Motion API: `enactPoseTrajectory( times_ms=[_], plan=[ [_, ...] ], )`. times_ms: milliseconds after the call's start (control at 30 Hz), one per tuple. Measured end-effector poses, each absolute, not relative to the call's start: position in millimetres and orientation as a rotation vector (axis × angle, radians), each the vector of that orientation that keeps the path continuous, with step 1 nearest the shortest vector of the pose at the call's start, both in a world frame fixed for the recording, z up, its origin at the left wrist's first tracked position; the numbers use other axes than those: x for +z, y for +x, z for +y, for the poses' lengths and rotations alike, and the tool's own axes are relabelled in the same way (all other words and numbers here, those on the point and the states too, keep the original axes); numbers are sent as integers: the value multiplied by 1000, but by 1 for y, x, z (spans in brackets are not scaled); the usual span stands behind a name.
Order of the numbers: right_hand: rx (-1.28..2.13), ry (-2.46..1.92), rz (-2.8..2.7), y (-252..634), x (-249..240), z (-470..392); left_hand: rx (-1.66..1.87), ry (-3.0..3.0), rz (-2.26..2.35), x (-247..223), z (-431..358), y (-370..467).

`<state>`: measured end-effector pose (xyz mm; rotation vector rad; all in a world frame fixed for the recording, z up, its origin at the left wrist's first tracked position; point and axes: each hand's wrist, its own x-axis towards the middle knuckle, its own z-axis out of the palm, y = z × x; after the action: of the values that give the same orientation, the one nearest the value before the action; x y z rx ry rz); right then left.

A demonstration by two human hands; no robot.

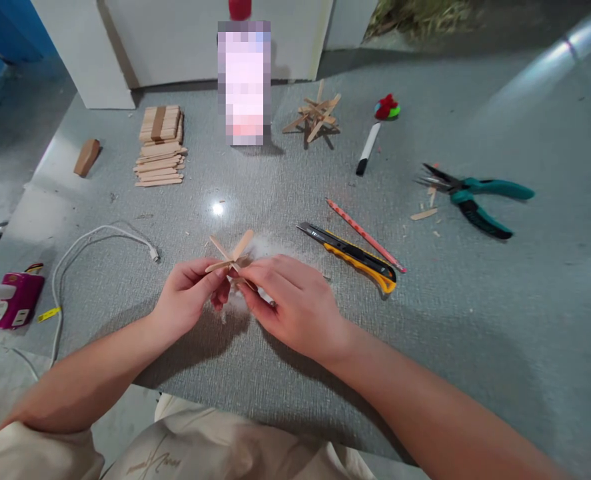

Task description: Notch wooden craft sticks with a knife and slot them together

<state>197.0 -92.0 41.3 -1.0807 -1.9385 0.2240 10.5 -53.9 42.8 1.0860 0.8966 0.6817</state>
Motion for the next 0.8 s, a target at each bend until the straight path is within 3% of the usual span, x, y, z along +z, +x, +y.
enactPoseTrajectory(
  times_ms=[433, 800],
  plan=[
    [-110, -989, -2032, 203, 30, -92, 607, 1053, 918, 34, -55, 12],
    [-146, -926, -2009, 199, 22, -96, 631, 1014, 938, 33, -59, 12]
  ],
)
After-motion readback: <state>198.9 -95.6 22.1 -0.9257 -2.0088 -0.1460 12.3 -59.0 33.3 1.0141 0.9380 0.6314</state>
